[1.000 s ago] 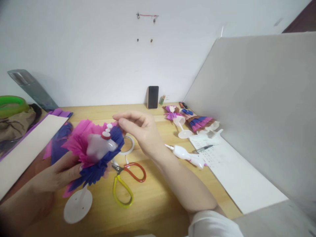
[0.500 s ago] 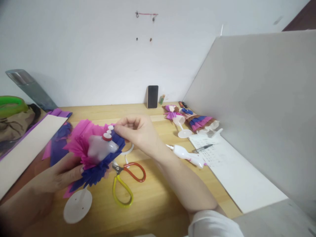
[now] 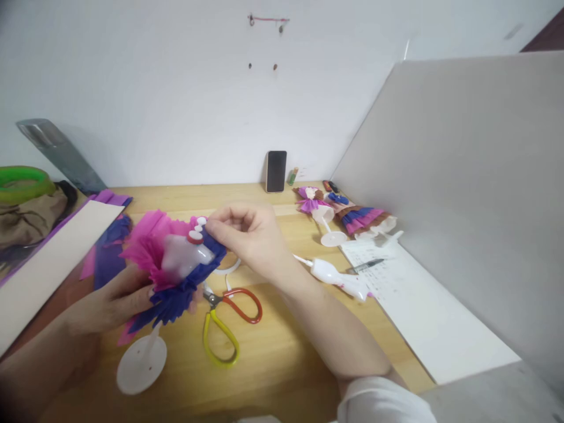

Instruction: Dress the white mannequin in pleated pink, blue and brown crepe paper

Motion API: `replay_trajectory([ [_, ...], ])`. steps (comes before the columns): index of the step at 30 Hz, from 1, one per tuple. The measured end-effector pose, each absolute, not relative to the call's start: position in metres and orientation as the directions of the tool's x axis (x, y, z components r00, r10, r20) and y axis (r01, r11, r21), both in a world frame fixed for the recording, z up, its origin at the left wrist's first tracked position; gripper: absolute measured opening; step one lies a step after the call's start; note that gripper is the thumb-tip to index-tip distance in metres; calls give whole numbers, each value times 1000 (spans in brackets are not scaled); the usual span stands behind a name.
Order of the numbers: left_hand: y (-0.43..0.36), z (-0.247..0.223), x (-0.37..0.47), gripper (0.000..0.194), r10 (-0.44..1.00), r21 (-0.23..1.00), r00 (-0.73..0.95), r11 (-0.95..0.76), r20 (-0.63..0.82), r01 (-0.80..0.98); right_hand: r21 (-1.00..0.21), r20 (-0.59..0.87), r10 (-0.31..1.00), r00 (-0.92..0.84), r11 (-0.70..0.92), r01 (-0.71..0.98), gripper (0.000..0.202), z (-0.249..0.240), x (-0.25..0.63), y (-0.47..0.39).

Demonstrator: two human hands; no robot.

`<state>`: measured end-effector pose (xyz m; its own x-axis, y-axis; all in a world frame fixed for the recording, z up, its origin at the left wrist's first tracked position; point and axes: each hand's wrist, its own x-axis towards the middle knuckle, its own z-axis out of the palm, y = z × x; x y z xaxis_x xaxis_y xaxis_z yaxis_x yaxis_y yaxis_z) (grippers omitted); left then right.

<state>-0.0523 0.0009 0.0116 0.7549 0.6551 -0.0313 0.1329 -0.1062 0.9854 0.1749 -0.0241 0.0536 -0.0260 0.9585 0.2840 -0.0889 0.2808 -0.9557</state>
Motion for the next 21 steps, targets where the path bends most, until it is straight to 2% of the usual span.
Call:
replay_trajectory([
  [4, 1, 20, -45, 35, 719, 994, 689, 30, -96, 108, -943, 319, 947, 32, 320, -93, 19, 43, 178, -11],
  [7, 4, 21, -38, 29, 767, 984, 625, 179, -148, 13, -954, 273, 957, 96, 282, -98, 22, 36, 182, 2],
  [12, 22, 6, -30, 26, 834, 948, 502, 307, -228, -80, -981, 196, 980, 36, 196, 2, 23, 28, 182, 13],
  [16, 41, -5, -32, 26, 848, 898, 362, 435, -387, -60, -950, 126, 980, -152, 163, 265, 20, 16, 183, 19],
  [19, 54, -13, -36, 23, 845, 872, 301, 484, -442, -77, -800, 93, 967, -237, 214, 560, 13, 1, 183, 27],
  [21, 60, -20, -38, 23, 832, 853, 288, 515, -474, -82, -693, 55, 960, -276, 235, 681, 12, -10, 180, 31],
])
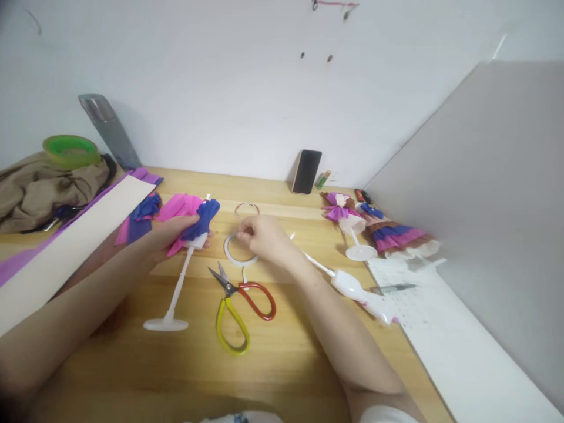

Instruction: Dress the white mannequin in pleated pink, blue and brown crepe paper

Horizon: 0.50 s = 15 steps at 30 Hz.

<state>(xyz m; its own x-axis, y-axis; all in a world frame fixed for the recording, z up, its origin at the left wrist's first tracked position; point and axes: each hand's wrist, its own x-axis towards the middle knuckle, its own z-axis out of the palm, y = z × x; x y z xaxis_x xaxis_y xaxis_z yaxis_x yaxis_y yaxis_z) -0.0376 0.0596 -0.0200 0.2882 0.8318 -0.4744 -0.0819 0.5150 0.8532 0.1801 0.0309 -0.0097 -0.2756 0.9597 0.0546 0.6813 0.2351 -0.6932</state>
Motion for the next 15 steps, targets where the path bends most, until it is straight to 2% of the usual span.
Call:
replay_trajectory([
  [2, 62, -27, -37, 24, 826, 847, 293, 525, -482, -86, -661, 2, 951, -309, 234, 713, 13, -19, 174, 33],
  [7, 60, -38, -32, 25, 817, 840, 323, 532, -478, -105, -672, -72, 894, -441, 284, 684, 19, -32, 156, 27],
  [12, 61, -50, -30, 24, 787, 811, 341, 575, -513, -107, -528, -3, 853, -521, 441, 725, 16, -41, 152, 22],
  [15, 62, -56, -30, 24, 773, 793, 339, 599, -536, -110, -480, -28, 834, -551, 472, 739, 15, -48, 153, 21],
])
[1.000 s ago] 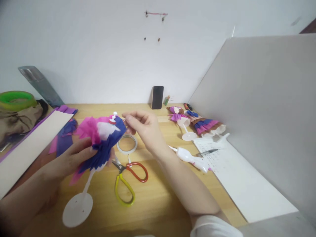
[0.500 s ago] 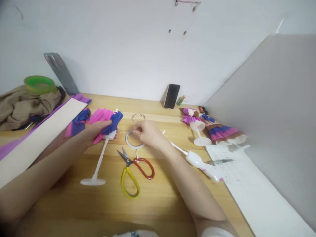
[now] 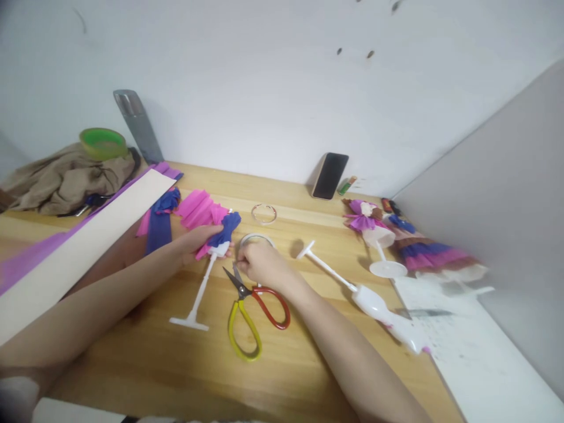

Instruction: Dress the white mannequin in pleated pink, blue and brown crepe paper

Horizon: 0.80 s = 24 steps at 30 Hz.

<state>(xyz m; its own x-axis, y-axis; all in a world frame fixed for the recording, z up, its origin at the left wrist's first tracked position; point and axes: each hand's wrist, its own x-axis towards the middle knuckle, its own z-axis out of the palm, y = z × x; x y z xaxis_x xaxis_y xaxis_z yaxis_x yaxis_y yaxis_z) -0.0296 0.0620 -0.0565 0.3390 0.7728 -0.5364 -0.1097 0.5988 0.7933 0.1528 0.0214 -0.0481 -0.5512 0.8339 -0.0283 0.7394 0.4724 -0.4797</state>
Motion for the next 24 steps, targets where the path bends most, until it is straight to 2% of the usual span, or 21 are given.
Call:
replay_trajectory([
  [11, 58, -58, -28, 21, 774, 799, 350, 592, -528, -103, -382, -150, 883, -444, 363, 850, 21, -38, 151, 16],
  [14, 58, -56, -28, 22, 774, 804, 351, 588, -526, -92, -448, -139, 862, -487, 384, 807, 21, -38, 156, 18],
  [16, 59, -56, -28, 23, 775, 805, 350, 587, -527, -89, -555, -156, 832, -533, 372, 744, 20, -40, 160, 21],
  [20, 59, -57, -28, 26, 775, 805, 355, 586, -523, -91, -827, -227, 842, -489, 99, 553, 17, -48, 167, 29],
  [22, 60, -58, -29, 25, 774, 804, 358, 587, -523, -94, -842, -210, 879, -428, 60, 536, 20, -51, 170, 33],
  [24, 60, -60, -30, 23, 771, 801, 363, 590, -523, -98, -793, -172, 903, -394, 111, 599, 18, -51, 172, 36],
])
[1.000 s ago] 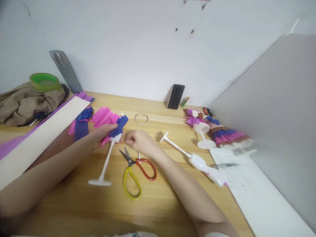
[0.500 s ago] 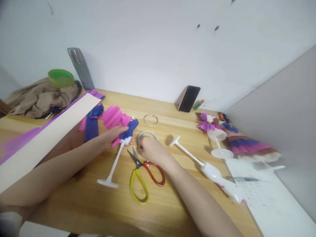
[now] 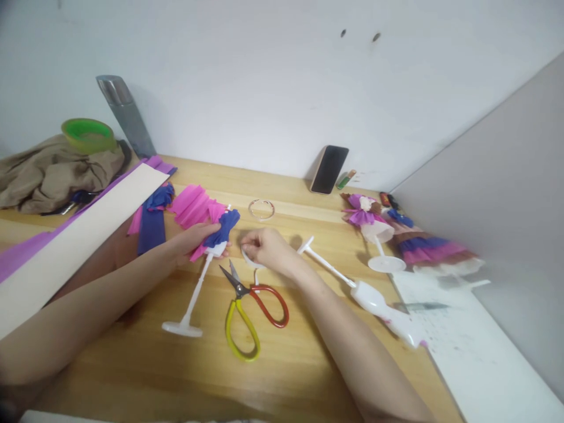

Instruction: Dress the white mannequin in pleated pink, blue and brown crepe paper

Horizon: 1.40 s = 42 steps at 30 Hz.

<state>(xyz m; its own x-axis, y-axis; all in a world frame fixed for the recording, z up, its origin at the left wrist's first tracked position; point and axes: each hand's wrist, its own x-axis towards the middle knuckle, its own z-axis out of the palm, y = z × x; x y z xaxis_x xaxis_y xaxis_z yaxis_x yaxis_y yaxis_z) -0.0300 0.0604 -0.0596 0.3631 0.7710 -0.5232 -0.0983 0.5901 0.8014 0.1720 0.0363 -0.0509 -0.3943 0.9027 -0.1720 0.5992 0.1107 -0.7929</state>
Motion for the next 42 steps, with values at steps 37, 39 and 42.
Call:
replay_trajectory([
  [37, 66, -65, -35, 25, 739, 771, 418, 624, -529, -127, -645, -38, 880, -473, 340, 685, 17, -53, 159, 30],
  [39, 66, -67, -35, 24, 741, 774, 426, 619, -520, -133, -648, -45, 890, -454, 320, 691, 19, -52, 158, 30],
  [42, 67, -69, -36, 23, 741, 775, 436, 616, -510, -140, -653, -44, 898, -438, 306, 693, 21, -51, 158, 31],
])
